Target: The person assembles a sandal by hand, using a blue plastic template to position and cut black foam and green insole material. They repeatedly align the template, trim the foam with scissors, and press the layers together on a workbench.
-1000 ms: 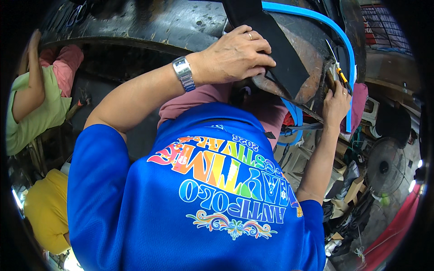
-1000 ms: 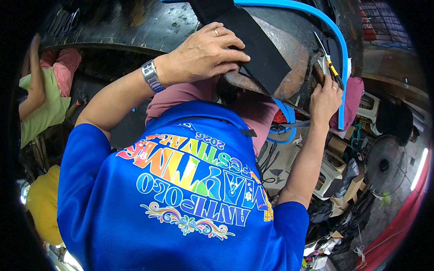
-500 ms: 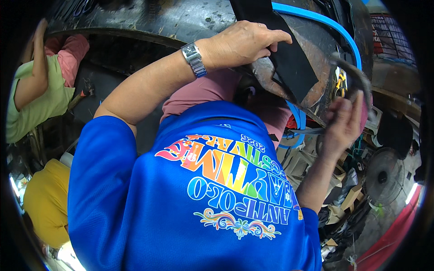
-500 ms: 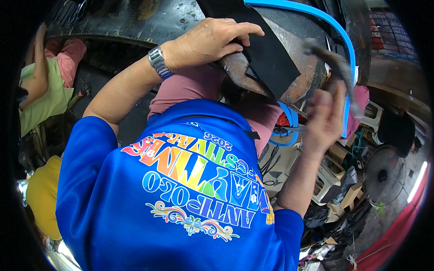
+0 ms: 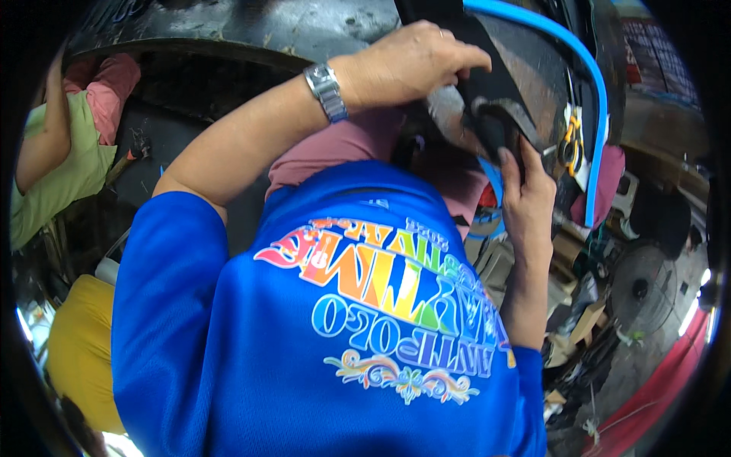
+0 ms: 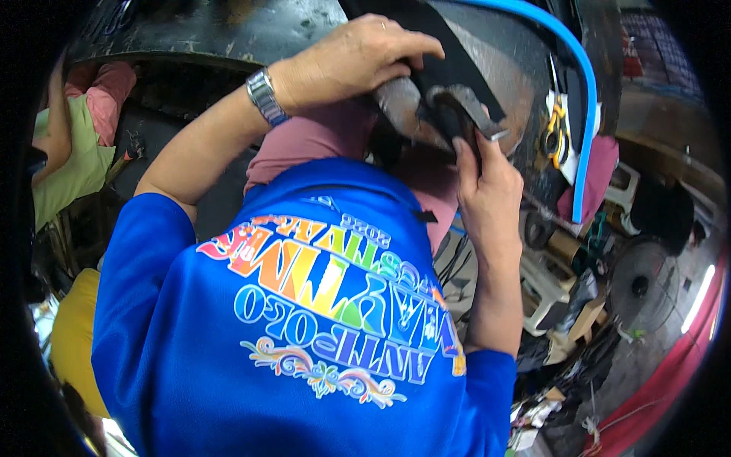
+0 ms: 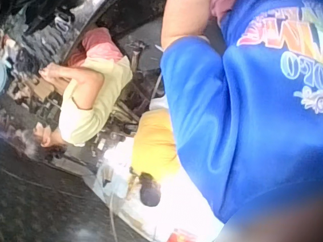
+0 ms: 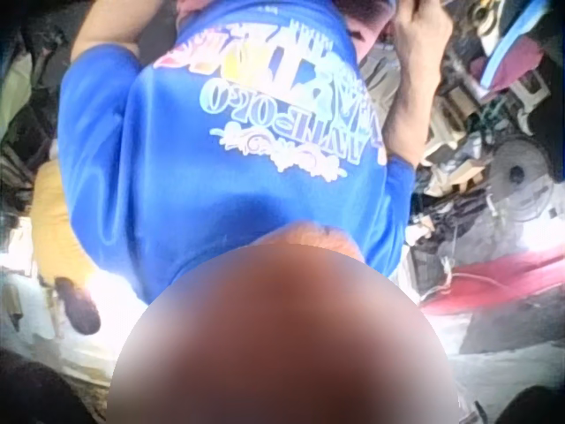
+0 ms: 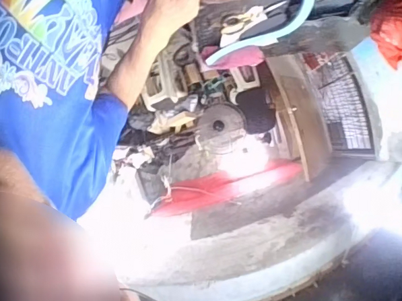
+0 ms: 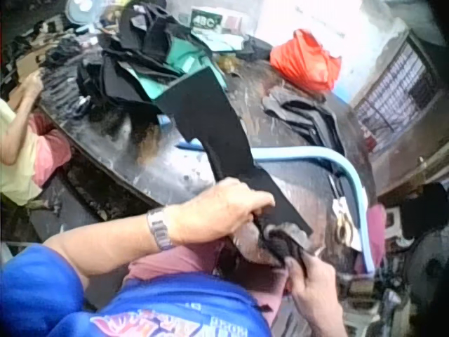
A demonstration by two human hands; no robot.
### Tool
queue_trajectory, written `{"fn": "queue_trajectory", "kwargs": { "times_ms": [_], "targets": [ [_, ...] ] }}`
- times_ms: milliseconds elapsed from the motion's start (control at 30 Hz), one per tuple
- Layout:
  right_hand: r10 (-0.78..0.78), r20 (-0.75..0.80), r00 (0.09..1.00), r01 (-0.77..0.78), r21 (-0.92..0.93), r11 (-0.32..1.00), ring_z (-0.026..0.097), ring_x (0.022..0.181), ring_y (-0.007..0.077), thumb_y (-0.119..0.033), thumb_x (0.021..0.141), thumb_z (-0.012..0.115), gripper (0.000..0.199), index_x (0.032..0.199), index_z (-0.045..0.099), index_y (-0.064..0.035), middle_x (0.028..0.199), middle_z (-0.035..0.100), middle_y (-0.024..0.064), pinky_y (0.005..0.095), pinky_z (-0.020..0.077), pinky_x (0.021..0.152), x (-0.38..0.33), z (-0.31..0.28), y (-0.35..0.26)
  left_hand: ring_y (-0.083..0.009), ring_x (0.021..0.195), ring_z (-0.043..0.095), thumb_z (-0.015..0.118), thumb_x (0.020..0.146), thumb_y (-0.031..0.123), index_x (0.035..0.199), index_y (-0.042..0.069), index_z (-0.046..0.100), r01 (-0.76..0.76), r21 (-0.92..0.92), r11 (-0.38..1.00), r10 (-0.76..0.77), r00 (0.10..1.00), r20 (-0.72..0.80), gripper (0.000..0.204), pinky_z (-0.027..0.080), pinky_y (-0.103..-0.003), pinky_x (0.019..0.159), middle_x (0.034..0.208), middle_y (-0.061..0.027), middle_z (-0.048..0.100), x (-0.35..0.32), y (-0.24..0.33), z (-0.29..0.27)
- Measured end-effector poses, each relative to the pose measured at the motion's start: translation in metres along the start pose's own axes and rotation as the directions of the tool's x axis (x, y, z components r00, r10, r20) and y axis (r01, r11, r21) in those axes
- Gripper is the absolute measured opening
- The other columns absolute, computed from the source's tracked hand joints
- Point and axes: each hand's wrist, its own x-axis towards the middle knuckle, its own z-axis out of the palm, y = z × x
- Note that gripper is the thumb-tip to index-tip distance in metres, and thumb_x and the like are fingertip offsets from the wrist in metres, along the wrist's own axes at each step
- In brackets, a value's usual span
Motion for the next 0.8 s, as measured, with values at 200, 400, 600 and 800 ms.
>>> {"fn": "queue_trajectory", "kwargs": {
  "times_ms": [200,400,600,800],
  "targets": [
    [-0.018,-0.142,0.99,-0.001,-0.134,0.991,0.071,0.1,0.0404,-0.019,0.101,0.062,0.033,0.132,0.063,-0.0058,0.106,0.072,0.0248,0.0442,0.0553,0.082,-0.02,-0.021,0.033,-0.0232,0.095,0.071,0.066,0.09,0.005,0.122,0.011,0.066,-0.038,0.019,0.999,0.039,0.998,-0.043,0.033,0.052,-0.038,0.093,0.094,-0.0055,0.075,-0.006,-0.002,0.002],
    [0.047,-0.039,0.998,-0.048,-0.017,0.999,0.071,0.095,0.0174,-0.013,0.1,0.064,0.035,0.132,0.062,0.0021,0.106,0.075,0.0182,0.0318,0.0538,0.085,-0.009,-0.048,0.021,-0.0234,0.099,0.069,0.066,0.092,0.006,0.128,0.016,0.064,0.084,-0.059,0.995,-0.08,0.994,0.07,0.038,0.054,-0.039,0.092,0.099,-0.0042,0.074,-0.003,-0.003,0.001],
    [-0.214,-0.002,0.977,0.212,-0.131,0.969,0.073,0.091,0.0255,-0.009,0.097,0.065,0.037,0.133,0.063,-0.0024,0.105,0.074,0.017,0.036,0.0559,0.081,0.02,-0.031,-0.004,-0.0259,0.097,0.068,0.069,0.088,0.002,0.132,0.014,0.061,0.086,-0.119,0.989,-0.086,0.996,0.01,0.046,0.056,-0.038,0.088,0.097,-0.0059,0.071,-0.004,0.0,0.0],
    [-0.346,0.194,0.918,0.387,-0.251,0.887,0.07,0.083,0.0416,-0.014,0.096,0.063,0.049,0.143,0.055,-0.0215,0.09,0.071,0.0216,0.0496,0.0547,0.072,0.062,-0.028,-0.021,-0.03,0.103,0.067,0.072,0.085,0.001,0.133,0.011,0.06,0.113,-0.147,0.983,-0.118,0.993,-0.027,0.05,0.056,-0.039,0.093,0.114,-0.0117,0.065,-0.003,0.0,0.002]
  ]
}}
